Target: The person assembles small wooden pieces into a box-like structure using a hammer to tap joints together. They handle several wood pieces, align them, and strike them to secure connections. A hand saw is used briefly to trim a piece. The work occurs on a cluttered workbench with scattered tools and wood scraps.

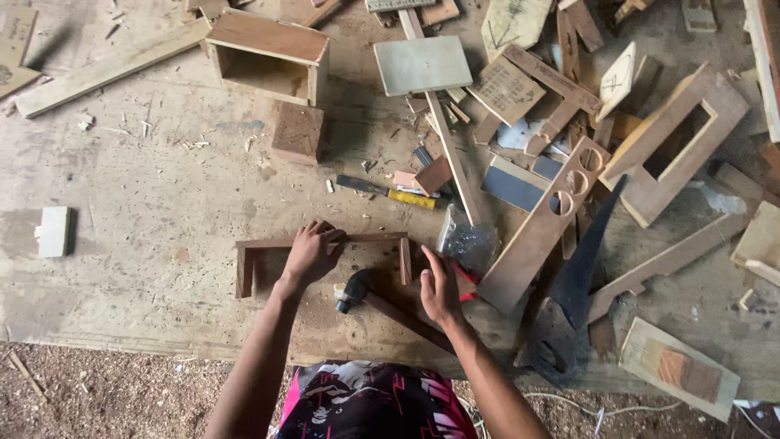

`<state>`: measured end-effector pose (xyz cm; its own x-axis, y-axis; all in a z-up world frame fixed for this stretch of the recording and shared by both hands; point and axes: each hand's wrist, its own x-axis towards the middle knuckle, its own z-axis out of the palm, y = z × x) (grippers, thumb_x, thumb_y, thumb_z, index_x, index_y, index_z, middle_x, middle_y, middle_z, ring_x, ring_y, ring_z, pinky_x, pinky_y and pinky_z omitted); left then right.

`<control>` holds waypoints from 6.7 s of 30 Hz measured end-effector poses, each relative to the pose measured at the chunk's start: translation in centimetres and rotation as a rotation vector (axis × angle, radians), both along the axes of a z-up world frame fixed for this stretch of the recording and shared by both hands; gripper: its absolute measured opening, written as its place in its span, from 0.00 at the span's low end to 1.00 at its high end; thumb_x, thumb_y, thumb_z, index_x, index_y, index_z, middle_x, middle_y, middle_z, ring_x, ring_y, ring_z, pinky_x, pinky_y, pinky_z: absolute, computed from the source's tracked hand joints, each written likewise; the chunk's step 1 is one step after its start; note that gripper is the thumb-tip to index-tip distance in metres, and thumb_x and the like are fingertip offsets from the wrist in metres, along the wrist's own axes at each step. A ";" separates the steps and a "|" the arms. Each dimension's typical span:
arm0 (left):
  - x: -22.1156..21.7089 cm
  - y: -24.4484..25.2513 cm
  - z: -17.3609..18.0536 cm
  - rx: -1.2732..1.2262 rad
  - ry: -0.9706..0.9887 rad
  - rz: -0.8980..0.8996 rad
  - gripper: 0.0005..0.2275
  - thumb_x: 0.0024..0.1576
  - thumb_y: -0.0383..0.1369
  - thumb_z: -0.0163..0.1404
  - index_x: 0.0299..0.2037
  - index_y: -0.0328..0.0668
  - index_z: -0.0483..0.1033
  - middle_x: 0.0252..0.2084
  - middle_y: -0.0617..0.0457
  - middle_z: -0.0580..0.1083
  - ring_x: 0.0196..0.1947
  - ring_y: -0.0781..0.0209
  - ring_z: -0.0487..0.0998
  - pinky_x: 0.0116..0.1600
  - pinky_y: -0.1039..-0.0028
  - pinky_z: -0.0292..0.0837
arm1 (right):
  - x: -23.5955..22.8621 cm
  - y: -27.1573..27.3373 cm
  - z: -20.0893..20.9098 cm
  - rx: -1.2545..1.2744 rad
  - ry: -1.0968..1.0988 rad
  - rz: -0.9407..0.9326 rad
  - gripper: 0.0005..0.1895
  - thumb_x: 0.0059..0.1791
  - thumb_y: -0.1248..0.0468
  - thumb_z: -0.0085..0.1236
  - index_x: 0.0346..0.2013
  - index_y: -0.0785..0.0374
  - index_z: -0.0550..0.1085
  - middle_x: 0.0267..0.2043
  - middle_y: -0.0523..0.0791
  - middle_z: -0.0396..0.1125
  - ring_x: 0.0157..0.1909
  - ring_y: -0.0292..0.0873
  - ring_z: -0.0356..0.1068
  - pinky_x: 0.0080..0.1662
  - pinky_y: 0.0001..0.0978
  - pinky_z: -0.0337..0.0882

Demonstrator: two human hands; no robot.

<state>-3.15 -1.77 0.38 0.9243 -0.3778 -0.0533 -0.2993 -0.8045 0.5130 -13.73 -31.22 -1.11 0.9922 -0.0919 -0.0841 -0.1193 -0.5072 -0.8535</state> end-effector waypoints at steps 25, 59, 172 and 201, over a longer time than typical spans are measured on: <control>0.1 -2.9 0.5 0.126 -0.150 -0.092 0.13 0.59 0.42 0.51 0.50 0.52 0.80 0.48 0.57 0.76 0.54 0.58 0.73 0.64 0.47 0.56 | -2.1 3.4 -0.4 -0.015 -0.047 -0.200 0.27 0.53 0.62 0.54 0.67 0.63 0.64 0.61 0.56 0.68 0.61 0.57 0.71 0.58 0.44 0.72; 0.5 -7.3 0.1 0.205 -0.136 -0.201 0.18 0.59 0.47 0.51 0.53 0.47 0.77 0.51 0.51 0.76 0.55 0.51 0.73 0.59 0.56 0.63 | -3.3 0.4 0.6 0.091 0.041 -0.343 0.21 0.53 0.61 0.55 0.60 0.61 0.69 0.55 0.53 0.69 0.46 0.52 0.77 0.43 0.39 0.78; 7.2 11.8 1.1 0.428 0.453 -0.075 0.15 0.60 0.47 0.49 0.48 0.51 0.81 0.47 0.48 0.82 0.49 0.52 0.82 0.64 0.43 0.59 | 0.9 2.4 5.0 -0.203 0.030 -0.271 0.22 0.50 0.54 0.60 0.57 0.60 0.75 0.34 0.48 0.77 0.30 0.46 0.79 0.34 0.36 0.78; 5.3 1.5 2.2 0.264 -0.125 0.042 0.66 0.31 0.72 0.61 0.74 0.41 0.37 0.80 0.34 0.47 0.76 0.31 0.47 0.70 0.32 0.42 | 13.4 5.7 7.9 -0.809 -0.473 0.020 0.55 0.45 0.41 0.65 0.77 0.61 0.50 0.78 0.58 0.45 0.77 0.62 0.48 0.71 0.63 0.53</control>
<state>2.20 -0.31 2.61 0.9445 -0.3273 -0.0293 -0.3107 -0.9184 0.2452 -0.37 -25.55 6.75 0.9090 0.0710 0.4107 0.1649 -0.9662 -0.1980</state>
